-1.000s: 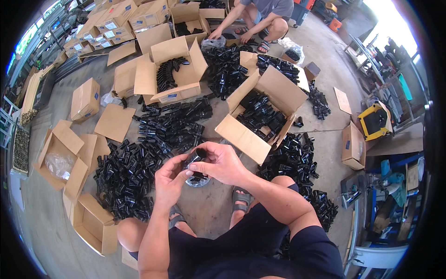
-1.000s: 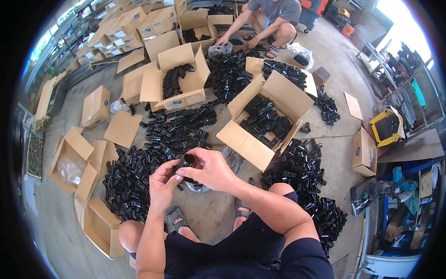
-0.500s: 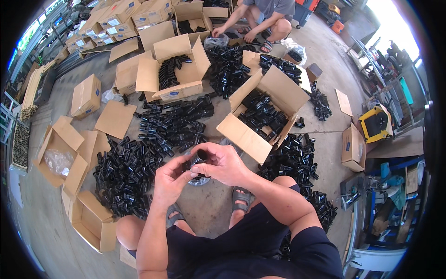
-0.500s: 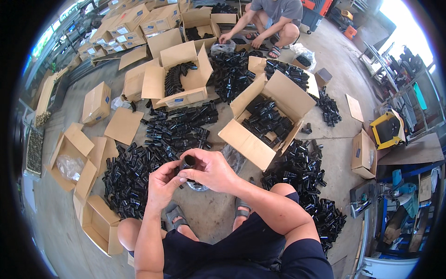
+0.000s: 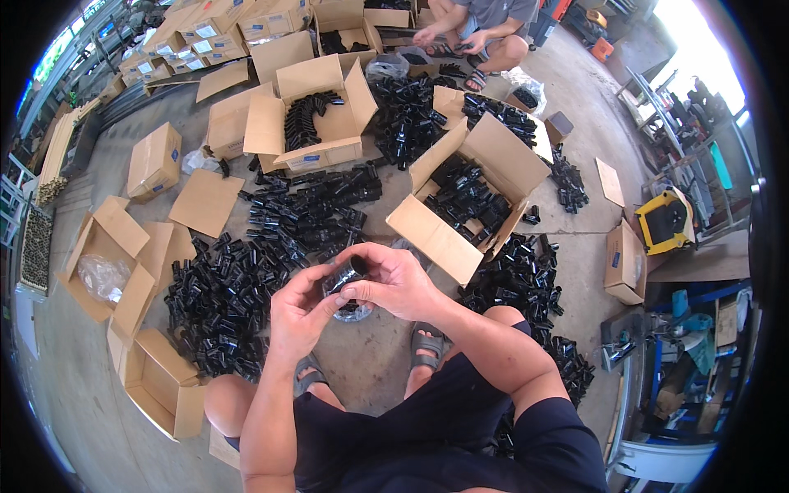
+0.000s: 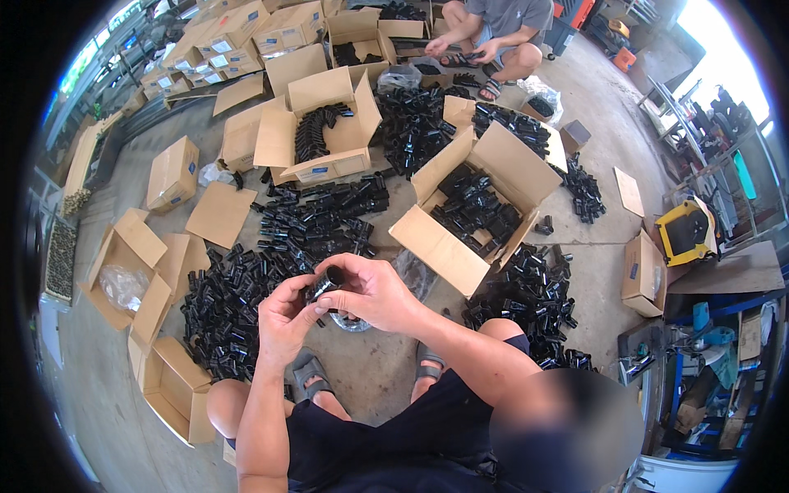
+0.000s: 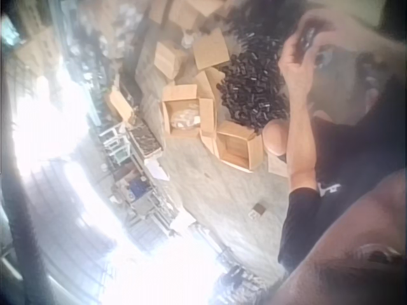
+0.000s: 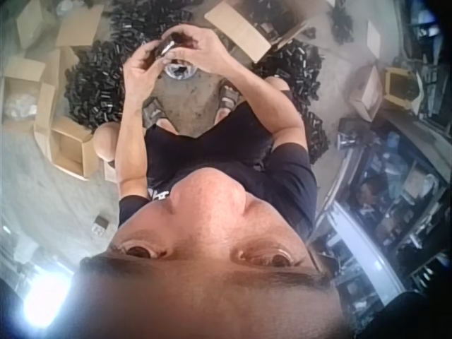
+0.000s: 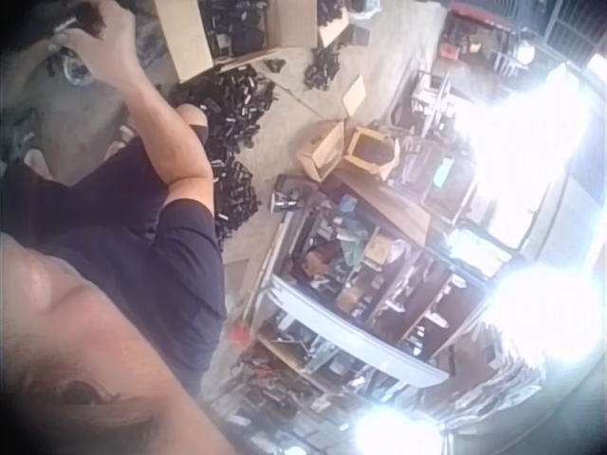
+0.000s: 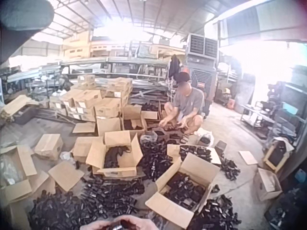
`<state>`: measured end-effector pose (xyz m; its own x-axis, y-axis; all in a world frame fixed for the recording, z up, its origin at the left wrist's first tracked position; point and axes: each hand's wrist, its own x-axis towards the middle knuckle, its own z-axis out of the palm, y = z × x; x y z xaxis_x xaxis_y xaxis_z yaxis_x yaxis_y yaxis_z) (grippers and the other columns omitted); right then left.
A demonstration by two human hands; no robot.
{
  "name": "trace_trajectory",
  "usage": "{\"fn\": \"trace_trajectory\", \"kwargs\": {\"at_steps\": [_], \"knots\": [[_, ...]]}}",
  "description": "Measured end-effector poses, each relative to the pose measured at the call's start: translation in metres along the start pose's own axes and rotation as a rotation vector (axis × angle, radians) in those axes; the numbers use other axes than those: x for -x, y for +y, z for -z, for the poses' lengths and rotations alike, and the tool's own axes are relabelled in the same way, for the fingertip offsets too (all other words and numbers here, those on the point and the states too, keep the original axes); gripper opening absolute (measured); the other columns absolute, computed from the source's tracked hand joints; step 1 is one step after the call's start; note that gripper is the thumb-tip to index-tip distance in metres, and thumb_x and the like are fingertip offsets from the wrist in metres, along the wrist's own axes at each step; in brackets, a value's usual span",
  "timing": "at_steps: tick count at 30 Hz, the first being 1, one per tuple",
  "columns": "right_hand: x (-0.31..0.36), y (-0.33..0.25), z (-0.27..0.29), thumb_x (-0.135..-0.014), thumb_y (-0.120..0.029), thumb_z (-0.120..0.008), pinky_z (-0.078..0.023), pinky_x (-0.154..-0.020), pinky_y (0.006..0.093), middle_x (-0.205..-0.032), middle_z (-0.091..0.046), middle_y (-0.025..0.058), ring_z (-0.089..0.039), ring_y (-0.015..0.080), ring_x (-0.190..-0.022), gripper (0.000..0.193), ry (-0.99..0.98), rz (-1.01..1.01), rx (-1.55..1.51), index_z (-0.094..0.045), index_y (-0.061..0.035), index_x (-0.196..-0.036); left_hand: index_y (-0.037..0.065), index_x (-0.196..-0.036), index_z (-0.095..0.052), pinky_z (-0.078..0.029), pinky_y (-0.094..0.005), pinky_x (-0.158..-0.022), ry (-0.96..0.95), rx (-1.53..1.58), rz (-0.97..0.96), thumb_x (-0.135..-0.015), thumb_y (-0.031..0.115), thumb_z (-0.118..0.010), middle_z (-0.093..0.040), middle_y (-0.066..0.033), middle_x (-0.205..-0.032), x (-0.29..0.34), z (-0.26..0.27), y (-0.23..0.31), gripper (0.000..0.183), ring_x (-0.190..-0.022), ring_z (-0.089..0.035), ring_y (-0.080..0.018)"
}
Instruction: The person picks up black plastic elbow parts from the floor and cardboard boxes, sorts them by hand, and places them into a clear plastic bag.
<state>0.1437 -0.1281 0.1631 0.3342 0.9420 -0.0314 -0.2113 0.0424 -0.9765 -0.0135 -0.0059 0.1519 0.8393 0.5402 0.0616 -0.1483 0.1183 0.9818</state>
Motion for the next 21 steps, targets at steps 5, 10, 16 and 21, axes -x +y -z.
{"fn": "trace_trajectory", "kwargs": {"at_steps": [5, 10, 16, 21], "knots": [[-0.004, 0.005, -0.009, -0.090, -0.009, -0.077, -0.048, -0.061, 0.0209, -0.085, -0.062, -0.0038, -0.056, 0.0016, -0.071, 0.042, -0.030, 0.046, -0.003, -0.059, -0.0018, -0.128, -0.004, -0.124, -0.063, -0.051, -0.0217, -0.075, 0.059, -0.281, -0.035, -0.088, -0.002, -0.073, -0.070, -0.0036, -0.104, 0.007, 0.009, 0.006, 0.037, -0.088, -0.062, -0.0055], [-0.014, 0.015, 0.010, -0.098, -0.017, -0.066, -0.053, -0.066, 0.0236, -0.095, -0.066, 0.0024, -0.061, 0.0079, -0.075, 0.041, 0.085, 0.036, 0.019, -0.055, -0.0002, -0.134, -0.006, -0.126, -0.061, -0.052, -0.0228, -0.079, 0.204, -0.154, 0.007, -0.091, 0.000, -0.070, -0.072, -0.0083, -0.106, 0.007, 0.013, 0.015, 0.037, -0.091, -0.064, -0.0087], [-0.043, 0.040, 0.028, -0.099, -0.024, -0.068, -0.052, -0.062, 0.0244, -0.088, -0.068, 0.0036, -0.060, 0.0078, -0.068, 0.035, 0.218, -0.114, 0.286, -0.064, 0.0020, -0.121, -0.005, -0.121, -0.063, -0.062, -0.0342, -0.083, 0.376, 0.008, -0.199, -0.099, 0.007, -0.062, -0.072, -0.0167, -0.107, 0.009, 0.046, 0.036, 0.025, -0.097, -0.071, -0.0217], [-0.073, 0.129, 0.064, -0.092, -0.028, -0.070, -0.057, -0.073, 0.0387, -0.087, -0.073, 0.0154, -0.071, 0.0272, -0.077, 0.029, 0.088, -0.190, 0.997, -0.073, 0.0003, -0.099, -0.007, -0.119, -0.065, -0.057, -0.0256, -0.081, 0.452, -0.033, -0.201, -0.094, 0.009, -0.070, -0.074, -0.0124, -0.102, -0.004, 0.049, 0.065, 0.030, -0.091, -0.069, -0.0139]]}}
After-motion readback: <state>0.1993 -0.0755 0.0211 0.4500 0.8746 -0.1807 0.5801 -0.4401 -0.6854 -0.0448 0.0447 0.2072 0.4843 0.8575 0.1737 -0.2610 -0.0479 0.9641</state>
